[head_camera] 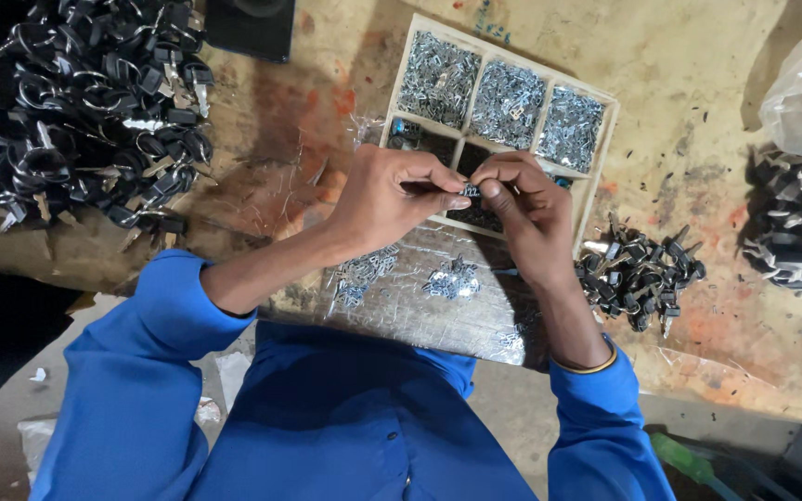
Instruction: The person picks small metal pin and spring components from a compartment tray and inserts them one at a time into padlock cylinder bodies, pressing each part into place by hand. They repeatedly reach into the tray compartments, retrieve parts, and work on the lock bodies at the workbench.
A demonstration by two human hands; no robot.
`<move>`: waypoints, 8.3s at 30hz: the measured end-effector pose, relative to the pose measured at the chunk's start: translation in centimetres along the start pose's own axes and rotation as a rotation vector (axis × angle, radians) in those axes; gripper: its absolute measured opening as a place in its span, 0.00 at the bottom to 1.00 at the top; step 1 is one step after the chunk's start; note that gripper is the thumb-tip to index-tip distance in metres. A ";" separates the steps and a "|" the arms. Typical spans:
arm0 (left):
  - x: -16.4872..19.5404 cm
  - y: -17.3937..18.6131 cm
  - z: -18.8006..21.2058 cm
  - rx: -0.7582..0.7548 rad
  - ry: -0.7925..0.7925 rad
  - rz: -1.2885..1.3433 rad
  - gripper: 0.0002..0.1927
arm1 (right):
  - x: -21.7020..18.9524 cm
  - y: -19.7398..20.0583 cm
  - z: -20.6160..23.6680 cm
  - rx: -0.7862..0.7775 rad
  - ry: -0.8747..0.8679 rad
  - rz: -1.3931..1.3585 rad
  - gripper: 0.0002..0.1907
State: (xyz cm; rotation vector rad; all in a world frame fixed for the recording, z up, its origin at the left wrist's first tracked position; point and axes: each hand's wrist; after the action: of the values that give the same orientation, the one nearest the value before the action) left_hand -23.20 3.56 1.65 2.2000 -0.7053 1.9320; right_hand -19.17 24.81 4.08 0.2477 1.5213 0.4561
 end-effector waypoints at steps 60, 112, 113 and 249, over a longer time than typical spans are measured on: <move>3.5 -0.3 4.8 -0.015 -0.081 -0.012 0.05 | -1.3 -0.2 14.7 0.160 0.110 0.906 0.15; -1.9 -5.2 21.6 0.210 0.130 -0.018 0.11 | -0.3 -2.9 20.4 0.208 0.218 0.973 0.18; -1.8 -5.2 21.7 0.209 0.142 -0.003 0.11 | -0.4 -3.2 20.8 0.180 0.233 0.944 0.16; -2.6 -6.6 21.8 0.240 0.141 0.091 0.12 | -1.0 -7.3 19.8 0.310 0.109 0.416 0.11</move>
State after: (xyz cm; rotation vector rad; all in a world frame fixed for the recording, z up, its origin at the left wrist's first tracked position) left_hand -0.91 1.45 -3.25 2.1644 -0.5892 2.2999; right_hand 1.44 20.31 2.71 0.8023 1.6485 0.5651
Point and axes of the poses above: each hand's wrist, its own z-axis away from the middle knuckle, its own y-axis out of the back of the hand, x = y × z, and after that the axes turned 13 degrees about z, right-handed
